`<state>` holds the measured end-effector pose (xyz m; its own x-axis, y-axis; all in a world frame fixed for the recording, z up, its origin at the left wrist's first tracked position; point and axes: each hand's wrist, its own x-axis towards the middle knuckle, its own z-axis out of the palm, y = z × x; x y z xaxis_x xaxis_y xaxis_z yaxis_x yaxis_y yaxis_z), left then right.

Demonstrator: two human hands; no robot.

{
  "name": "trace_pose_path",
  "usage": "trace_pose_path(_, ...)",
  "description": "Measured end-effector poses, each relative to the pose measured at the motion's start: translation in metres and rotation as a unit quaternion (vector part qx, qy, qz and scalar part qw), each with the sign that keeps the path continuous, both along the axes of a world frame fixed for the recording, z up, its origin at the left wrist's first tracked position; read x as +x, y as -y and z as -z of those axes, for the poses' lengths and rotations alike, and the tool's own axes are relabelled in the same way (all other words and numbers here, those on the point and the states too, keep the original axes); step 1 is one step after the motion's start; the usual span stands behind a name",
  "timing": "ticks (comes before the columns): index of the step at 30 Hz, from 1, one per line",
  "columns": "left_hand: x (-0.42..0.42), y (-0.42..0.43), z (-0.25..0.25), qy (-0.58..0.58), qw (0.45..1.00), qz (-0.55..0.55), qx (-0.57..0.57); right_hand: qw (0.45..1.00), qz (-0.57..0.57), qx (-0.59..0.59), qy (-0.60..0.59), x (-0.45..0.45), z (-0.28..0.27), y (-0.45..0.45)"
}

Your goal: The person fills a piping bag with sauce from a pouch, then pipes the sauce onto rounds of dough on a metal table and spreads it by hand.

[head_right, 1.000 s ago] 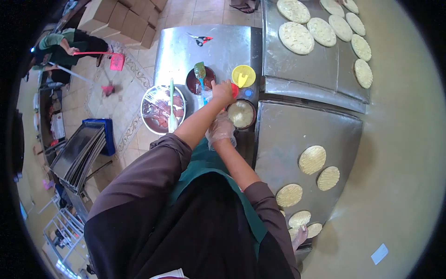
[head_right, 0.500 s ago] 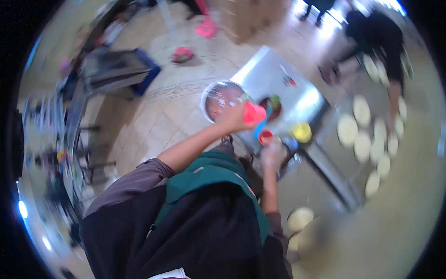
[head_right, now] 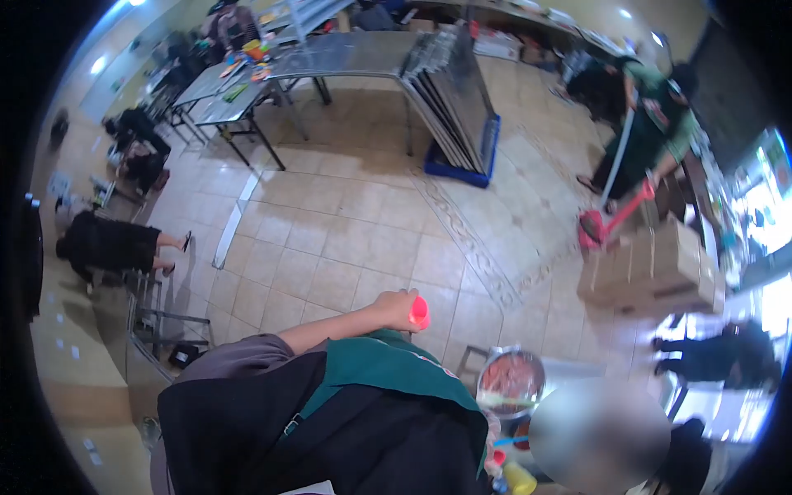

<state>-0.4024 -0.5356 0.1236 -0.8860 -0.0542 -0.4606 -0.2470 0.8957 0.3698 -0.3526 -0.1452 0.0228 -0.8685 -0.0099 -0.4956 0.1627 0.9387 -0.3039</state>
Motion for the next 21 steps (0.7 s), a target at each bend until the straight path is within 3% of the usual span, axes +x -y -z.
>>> trace_pose_path(6,-0.004,0.194,0.004,0.018,0.982,-0.185,-0.030,0.989,-0.150,0.008,0.007,-0.130,0.003,0.182)
trace_pose_path(9,-0.004,0.275,0.008,0.033,0.962,-0.269,-0.043,0.983,-0.169,-0.034,0.065,-0.186,-0.004,0.273)
trace_pose_path(12,-0.006,0.356,0.028,0.030,0.942,-0.334,-0.031,0.953,-0.287,0.032,0.086,-0.238,-0.004,0.350)
trace_pose_path(13,-0.006,0.381,0.035,0.029,0.934,-0.355,-0.029,0.941,-0.310,0.038,0.131,-0.267,0.060,0.349)
trace_pose_path(16,-0.008,0.466,0.054,0.017,0.908,-0.418,-0.026,0.826,-0.491,0.189,0.203,-0.339,0.042,0.438)
trace_pose_path(19,-0.005,0.533,0.068,0.010,0.869,-0.494,-0.014,0.795,-0.531,0.267,0.122,-0.428,0.060,0.547)
trace_pose_path(21,-0.004,0.582,0.060,0.059,0.847,-0.527,-0.030,0.801,-0.542,0.243,0.080,-0.499,0.120,0.626)
